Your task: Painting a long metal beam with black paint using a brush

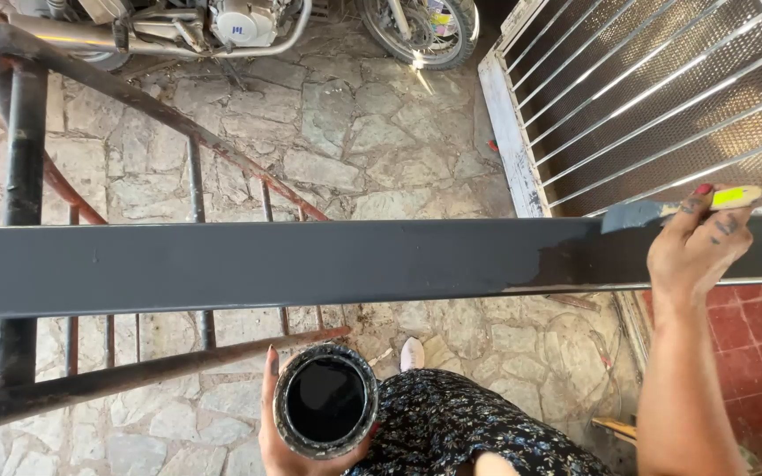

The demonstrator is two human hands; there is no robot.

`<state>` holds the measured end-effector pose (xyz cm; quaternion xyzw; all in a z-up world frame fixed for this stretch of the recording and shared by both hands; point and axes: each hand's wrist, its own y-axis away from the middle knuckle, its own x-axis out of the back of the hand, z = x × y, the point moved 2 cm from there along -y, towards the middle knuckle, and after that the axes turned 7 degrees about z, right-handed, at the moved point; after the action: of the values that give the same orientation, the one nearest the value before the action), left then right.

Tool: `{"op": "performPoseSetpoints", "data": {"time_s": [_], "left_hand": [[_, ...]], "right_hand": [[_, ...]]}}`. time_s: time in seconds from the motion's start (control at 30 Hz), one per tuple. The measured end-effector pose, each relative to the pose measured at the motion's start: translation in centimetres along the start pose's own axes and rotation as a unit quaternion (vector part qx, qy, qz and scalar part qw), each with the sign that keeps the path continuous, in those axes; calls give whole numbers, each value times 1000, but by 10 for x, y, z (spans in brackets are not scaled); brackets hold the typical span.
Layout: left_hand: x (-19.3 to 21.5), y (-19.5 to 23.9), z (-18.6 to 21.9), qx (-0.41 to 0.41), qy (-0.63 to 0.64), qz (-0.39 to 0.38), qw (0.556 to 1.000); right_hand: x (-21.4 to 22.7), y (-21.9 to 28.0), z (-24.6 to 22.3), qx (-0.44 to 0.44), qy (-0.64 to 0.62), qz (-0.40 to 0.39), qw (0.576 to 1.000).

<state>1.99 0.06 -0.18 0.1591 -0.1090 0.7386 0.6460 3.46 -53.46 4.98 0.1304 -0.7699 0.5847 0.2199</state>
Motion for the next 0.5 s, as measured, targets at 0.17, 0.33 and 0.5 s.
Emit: {"op": "performPoseSetpoints", "data": {"time_s": [0.17, 0.33, 0.5], "left_hand": [[-2, -8, -1, -11, -5, -19, 1000], [0, -15, 5, -10, 15, -30, 999], [3, -20, -11, -18, 7, -24, 1000]], "right_hand": [[-39, 14, -162, -105, -273, -39, 956], [-52, 36, -160, -175, -347, -160, 908], [4, 14, -35, -107, -117, -69, 985]]}}
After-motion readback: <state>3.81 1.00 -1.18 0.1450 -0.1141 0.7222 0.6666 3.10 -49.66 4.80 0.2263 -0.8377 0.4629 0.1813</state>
